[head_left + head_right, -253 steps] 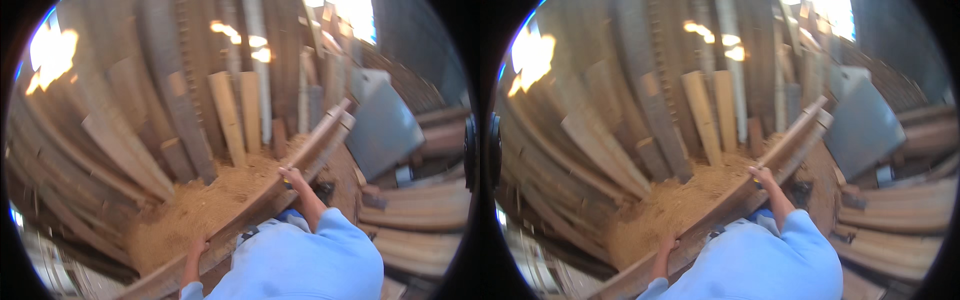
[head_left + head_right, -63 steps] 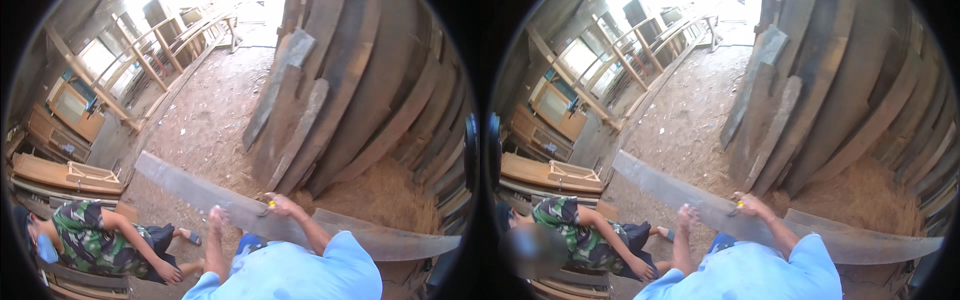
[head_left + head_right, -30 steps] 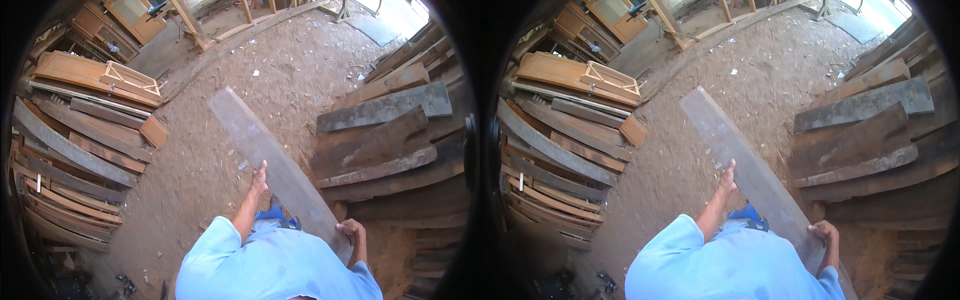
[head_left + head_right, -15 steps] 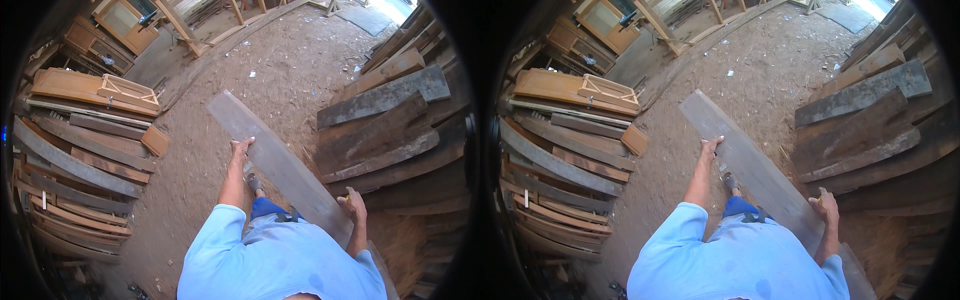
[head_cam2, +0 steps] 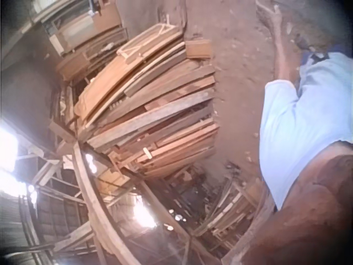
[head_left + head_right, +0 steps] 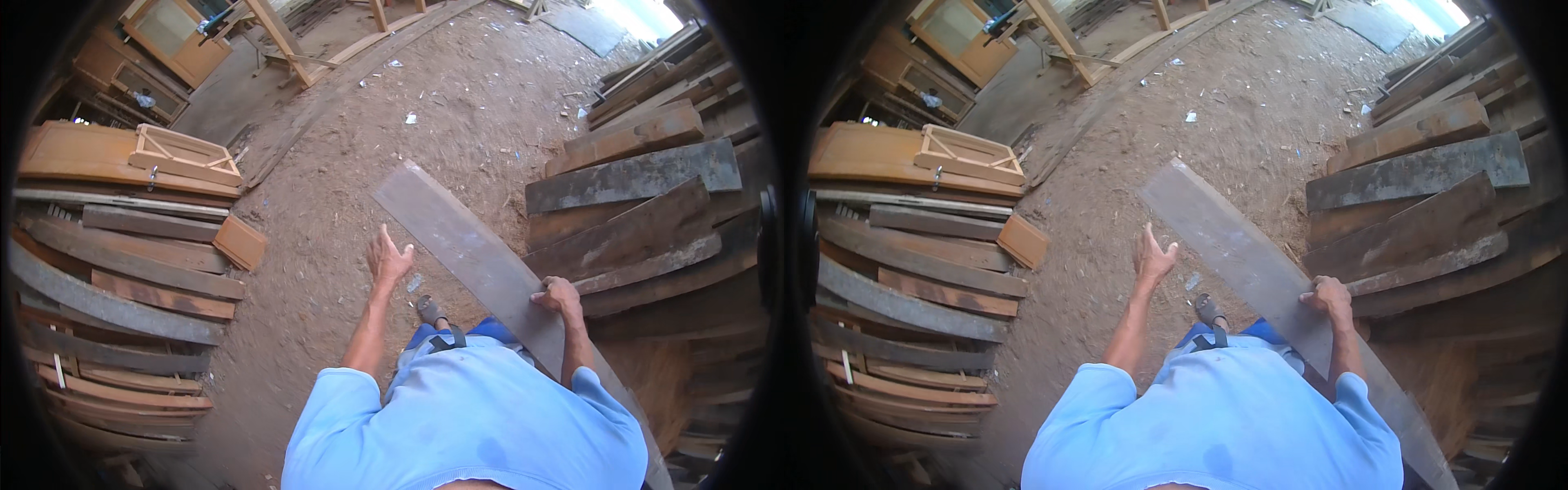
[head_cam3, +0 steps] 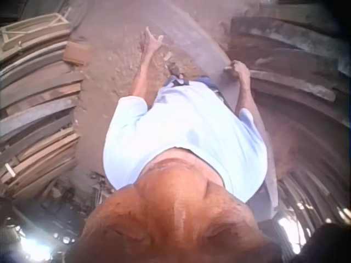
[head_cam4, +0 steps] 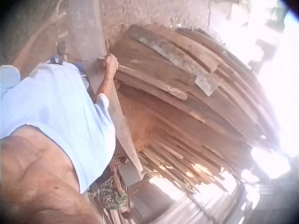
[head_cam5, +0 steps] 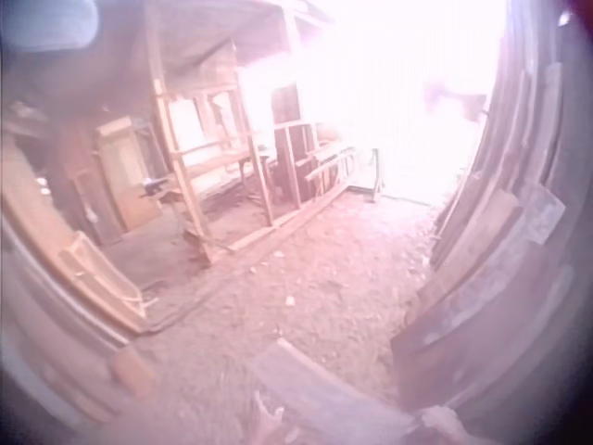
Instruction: The person handles various wooden planks, positioning them on a workspace and using a measuring tape to check the length of different pieces.
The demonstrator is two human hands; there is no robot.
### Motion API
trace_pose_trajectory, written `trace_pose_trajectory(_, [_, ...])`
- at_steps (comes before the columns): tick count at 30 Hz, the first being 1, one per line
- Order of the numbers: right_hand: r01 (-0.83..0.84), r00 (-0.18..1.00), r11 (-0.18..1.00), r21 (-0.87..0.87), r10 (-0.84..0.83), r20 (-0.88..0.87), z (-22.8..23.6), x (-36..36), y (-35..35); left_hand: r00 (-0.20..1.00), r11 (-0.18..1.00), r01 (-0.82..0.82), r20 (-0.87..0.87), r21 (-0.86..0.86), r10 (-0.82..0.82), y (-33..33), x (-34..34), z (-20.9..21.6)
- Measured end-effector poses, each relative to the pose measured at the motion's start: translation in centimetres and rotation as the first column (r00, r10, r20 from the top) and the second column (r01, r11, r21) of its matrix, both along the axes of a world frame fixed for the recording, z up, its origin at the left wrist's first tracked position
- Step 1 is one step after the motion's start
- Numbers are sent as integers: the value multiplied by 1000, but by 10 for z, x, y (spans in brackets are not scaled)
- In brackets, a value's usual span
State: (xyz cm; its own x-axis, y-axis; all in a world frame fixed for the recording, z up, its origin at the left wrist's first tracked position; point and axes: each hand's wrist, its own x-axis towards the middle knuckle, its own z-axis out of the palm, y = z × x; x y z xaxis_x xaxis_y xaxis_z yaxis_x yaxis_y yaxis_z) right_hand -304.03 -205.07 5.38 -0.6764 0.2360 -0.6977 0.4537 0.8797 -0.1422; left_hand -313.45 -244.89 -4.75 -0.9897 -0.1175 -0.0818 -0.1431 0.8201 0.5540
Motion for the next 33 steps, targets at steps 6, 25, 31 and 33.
trace_pose_trajectory(6, [60,998,997,53,-61,19,-1,-12,-13,840,861,436,-224,-264,-494,-6,-75,42])
trace_pose_trajectory(25, [126,978,988,-93,-108,181,-54,-49,6,403,402,912,-3,79,-915,46,-250,26])
trace_pose_trajectory(31, [335,933,934,127,-347,91,-34,-53,-28,285,287,946,40,152,-958,47,-259,32])
trace_pose_trajectory(33, [385,916,912,140,-396,62,-16,-63,-46,228,240,942,76,233,-971,48,-269,32])
